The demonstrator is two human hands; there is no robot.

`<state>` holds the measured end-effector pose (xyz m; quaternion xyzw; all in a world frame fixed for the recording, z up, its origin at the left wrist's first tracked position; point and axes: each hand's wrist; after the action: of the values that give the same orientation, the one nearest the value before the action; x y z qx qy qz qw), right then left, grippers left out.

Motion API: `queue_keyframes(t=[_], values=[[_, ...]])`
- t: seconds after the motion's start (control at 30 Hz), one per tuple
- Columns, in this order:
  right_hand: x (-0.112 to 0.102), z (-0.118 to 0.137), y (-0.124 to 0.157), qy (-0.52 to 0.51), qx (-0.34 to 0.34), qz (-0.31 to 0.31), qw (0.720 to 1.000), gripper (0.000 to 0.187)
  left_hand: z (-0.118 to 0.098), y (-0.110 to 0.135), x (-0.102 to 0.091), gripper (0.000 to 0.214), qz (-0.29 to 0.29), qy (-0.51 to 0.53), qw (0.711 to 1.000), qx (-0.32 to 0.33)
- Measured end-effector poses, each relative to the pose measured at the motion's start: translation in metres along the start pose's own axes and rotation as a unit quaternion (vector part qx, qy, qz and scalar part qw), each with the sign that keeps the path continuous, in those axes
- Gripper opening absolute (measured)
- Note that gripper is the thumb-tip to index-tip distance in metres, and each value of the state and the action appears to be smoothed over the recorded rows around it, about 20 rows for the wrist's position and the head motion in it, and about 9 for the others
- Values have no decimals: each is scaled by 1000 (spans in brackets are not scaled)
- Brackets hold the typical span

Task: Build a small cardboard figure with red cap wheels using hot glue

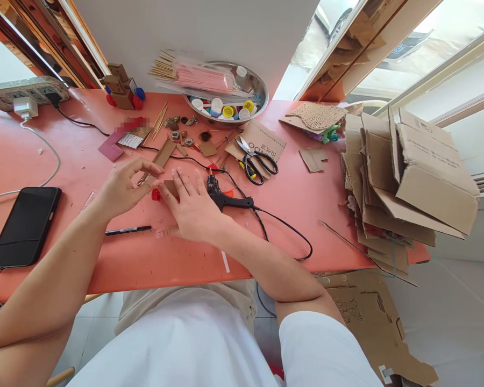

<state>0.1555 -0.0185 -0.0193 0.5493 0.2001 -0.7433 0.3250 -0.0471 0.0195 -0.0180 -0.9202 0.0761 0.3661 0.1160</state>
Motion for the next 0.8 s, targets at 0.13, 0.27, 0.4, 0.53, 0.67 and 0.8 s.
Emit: queue_keyframes(t=[0.13, 0.27, 0.4, 0.53, 0.67, 0.8], values=[[-1, -2, 1, -6, -25, -6, 1000, 105, -1, 0, 2, 16, -27, 38, 999, -8], [3, -7, 1, -30, -61, -17, 998, 103, -1, -1, 3, 15, 4, 14, 1000, 21], [5, -8, -1, -37, -72, -32, 996, 95, -3, -2, 4, 20, 14, -12, 999, 47], [3, -7, -3, -37, -65, -20, 997, 92, -2, -2, 3, 25, 24, -36, 997, 57], [-2, -5, -2, -35, -58, -10, 998, 77, 0, -3, 0, 34, 50, -23, 997, 53], [-4, -5, -1, -36, -52, 1, 998, 75, 0, -2, 2, 32, 41, -36, 998, 41]])
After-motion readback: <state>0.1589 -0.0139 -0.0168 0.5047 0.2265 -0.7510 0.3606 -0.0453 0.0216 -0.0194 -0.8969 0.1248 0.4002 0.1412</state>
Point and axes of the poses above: each hand's wrist, its own y-axis away from the middle knuckle, its own x-axis out of the palm, z = x × y, and after that the axes turned 3 degrees about -y, right-handed
